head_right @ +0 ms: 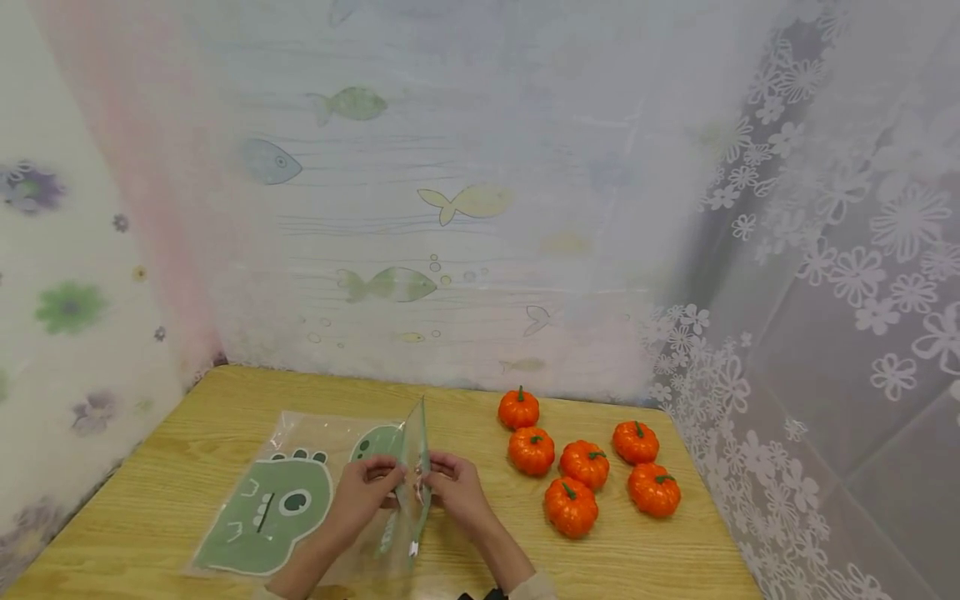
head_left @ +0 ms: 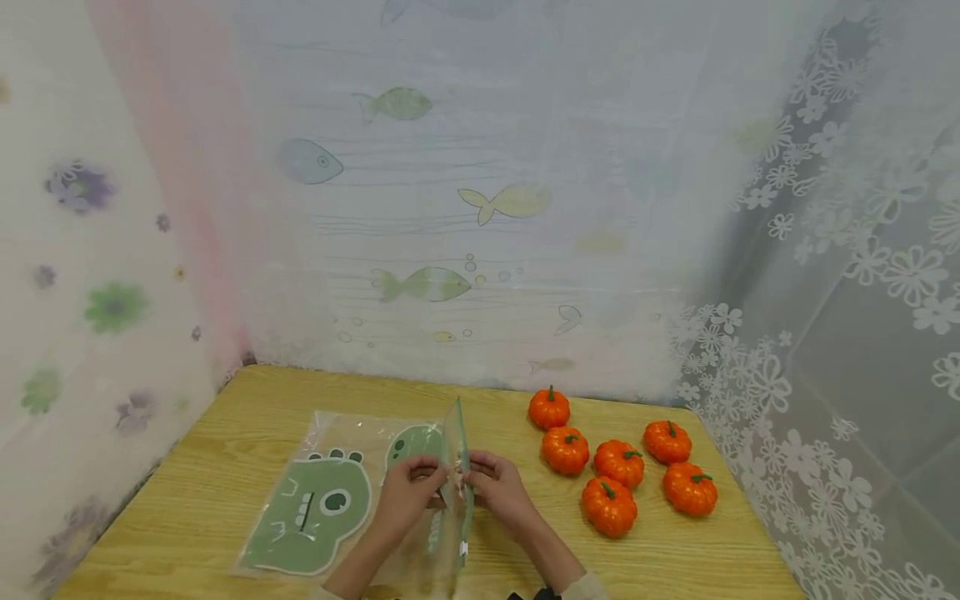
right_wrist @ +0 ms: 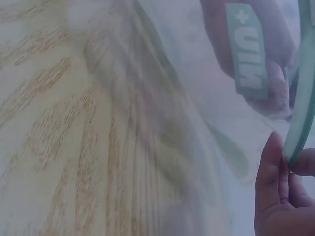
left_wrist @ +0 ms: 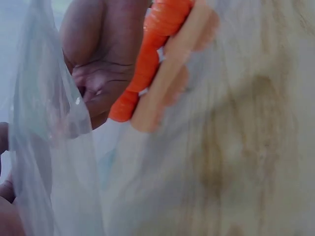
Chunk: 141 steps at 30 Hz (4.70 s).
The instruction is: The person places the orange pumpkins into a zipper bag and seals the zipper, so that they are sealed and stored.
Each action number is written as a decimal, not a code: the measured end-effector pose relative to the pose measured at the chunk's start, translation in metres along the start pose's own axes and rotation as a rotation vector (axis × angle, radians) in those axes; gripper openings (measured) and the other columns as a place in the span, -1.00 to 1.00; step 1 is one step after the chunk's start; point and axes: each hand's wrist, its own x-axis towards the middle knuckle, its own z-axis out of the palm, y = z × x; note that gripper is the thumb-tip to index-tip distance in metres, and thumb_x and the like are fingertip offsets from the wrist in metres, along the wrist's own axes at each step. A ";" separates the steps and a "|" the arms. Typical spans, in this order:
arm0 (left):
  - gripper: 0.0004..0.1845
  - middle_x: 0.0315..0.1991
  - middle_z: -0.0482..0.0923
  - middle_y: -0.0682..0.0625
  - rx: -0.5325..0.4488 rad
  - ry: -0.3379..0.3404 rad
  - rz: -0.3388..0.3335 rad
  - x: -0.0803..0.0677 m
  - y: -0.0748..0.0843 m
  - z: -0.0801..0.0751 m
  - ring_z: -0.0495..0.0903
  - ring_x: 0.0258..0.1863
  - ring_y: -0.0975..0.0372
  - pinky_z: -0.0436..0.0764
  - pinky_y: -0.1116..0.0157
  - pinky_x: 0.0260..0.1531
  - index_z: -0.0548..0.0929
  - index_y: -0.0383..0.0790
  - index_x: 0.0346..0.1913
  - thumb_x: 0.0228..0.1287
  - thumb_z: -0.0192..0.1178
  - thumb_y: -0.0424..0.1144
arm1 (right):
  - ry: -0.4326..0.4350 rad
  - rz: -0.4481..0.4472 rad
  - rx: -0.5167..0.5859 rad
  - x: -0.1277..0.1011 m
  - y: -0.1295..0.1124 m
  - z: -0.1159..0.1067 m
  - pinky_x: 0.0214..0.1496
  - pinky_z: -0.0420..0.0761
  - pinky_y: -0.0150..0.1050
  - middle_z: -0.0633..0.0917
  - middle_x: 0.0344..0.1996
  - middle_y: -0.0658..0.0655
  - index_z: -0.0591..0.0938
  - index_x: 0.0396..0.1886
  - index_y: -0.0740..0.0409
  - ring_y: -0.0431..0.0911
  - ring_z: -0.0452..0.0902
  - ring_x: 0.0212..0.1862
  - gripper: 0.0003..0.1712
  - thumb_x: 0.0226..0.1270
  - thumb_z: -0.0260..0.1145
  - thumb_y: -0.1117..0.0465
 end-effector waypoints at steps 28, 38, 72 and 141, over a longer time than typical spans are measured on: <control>-0.92 -0.50 0.68 -0.13 0.140 0.237 0.127 -0.024 0.079 -0.073 0.69 -0.62 0.11 0.77 0.23 -0.54 0.69 -0.50 -0.26 0.26 0.31 -0.48 | 0.188 -0.076 -0.083 -0.017 -0.057 -0.030 -0.15 0.79 -0.26 0.57 -0.18 0.18 0.56 0.11 0.49 -0.13 0.57 -0.26 -0.67 0.39 0.16 0.50; -0.88 -0.30 0.75 -0.09 0.312 0.332 0.325 -0.030 0.088 -0.070 0.67 -0.36 0.41 0.72 0.49 -0.35 0.80 -0.29 -0.20 0.22 0.37 -0.46 | 0.278 -0.126 -0.132 -0.024 -0.076 -0.033 -0.23 0.80 -0.22 0.65 -0.25 0.14 0.65 -0.12 0.47 -0.11 0.58 -0.32 -0.82 0.34 0.20 0.51; -0.83 -0.27 0.78 -0.19 0.170 0.224 0.366 -0.034 0.088 -0.055 0.75 -0.33 0.30 0.76 0.40 -0.31 0.78 -0.44 -0.13 0.35 0.35 -0.36 | 0.174 -0.137 -0.158 -0.032 -0.069 -0.025 -0.14 0.80 -0.25 0.69 -0.28 0.15 0.62 -0.02 0.47 -0.06 0.70 -0.22 -0.72 0.40 0.36 0.34; -0.84 -0.27 0.74 -0.32 0.075 0.245 0.314 -0.032 0.110 -0.045 0.74 -0.45 0.32 0.78 0.33 -0.38 0.76 -0.50 -0.11 0.32 0.34 -0.46 | 0.347 -0.244 -0.020 -0.071 -0.050 -0.045 -0.19 0.74 -0.32 0.65 -0.29 0.10 0.68 -0.19 0.31 -0.13 0.61 -0.30 -0.80 0.55 0.18 0.28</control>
